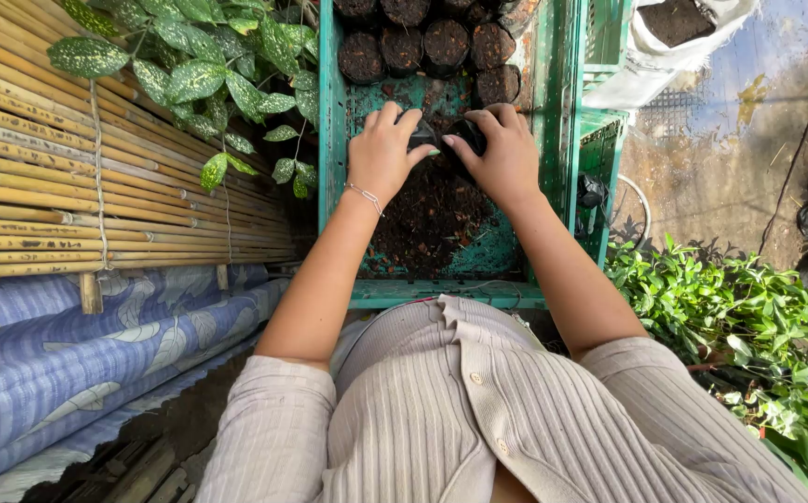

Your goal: Mixing soil with bare hands in a green crate and filling small black plastic nursery bags.

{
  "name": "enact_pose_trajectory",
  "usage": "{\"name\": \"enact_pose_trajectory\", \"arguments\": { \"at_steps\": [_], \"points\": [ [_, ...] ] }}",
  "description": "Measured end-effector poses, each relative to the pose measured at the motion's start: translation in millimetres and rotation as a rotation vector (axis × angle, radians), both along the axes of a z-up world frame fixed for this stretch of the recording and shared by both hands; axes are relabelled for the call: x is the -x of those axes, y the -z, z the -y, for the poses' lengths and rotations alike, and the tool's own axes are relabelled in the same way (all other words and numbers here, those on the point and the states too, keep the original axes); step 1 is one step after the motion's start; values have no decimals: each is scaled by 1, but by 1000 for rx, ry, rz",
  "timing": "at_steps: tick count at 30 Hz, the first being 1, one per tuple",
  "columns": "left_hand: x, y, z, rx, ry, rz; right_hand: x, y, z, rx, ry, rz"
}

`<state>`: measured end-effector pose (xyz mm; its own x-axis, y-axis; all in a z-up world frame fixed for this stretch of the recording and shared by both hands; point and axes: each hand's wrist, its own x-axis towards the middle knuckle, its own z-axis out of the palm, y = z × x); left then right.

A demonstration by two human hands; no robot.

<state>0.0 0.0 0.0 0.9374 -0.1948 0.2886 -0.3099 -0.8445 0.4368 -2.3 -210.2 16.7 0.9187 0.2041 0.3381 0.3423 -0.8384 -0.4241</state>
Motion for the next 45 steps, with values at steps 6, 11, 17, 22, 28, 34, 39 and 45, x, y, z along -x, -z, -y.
{"name": "enact_pose_trajectory", "arguments": {
  "at_steps": [6,11,17,22,28,34,39,45],
  "points": [
    [-1,-4,0,9,-47,-31,-2,-5,0,-58,-15,46],
    [0,15,-2,9,-109,-75,4,-10,3,-63,-112,-6],
    [-4,48,30,397,78,-280,8,-3,-2,-213,-311,-207],
    [7,-12,51,524,133,-437,0,13,33,-306,-243,-215],
    [1,-16,43,503,225,-125,-24,28,165,-477,183,77],
    [8,4,42,484,130,-199,-14,122,267,-376,457,471],
    [11,8,42,436,65,-188,19,205,246,-377,622,37],
    [15,16,31,431,40,-219,60,246,215,105,337,-338]
  ]
}}
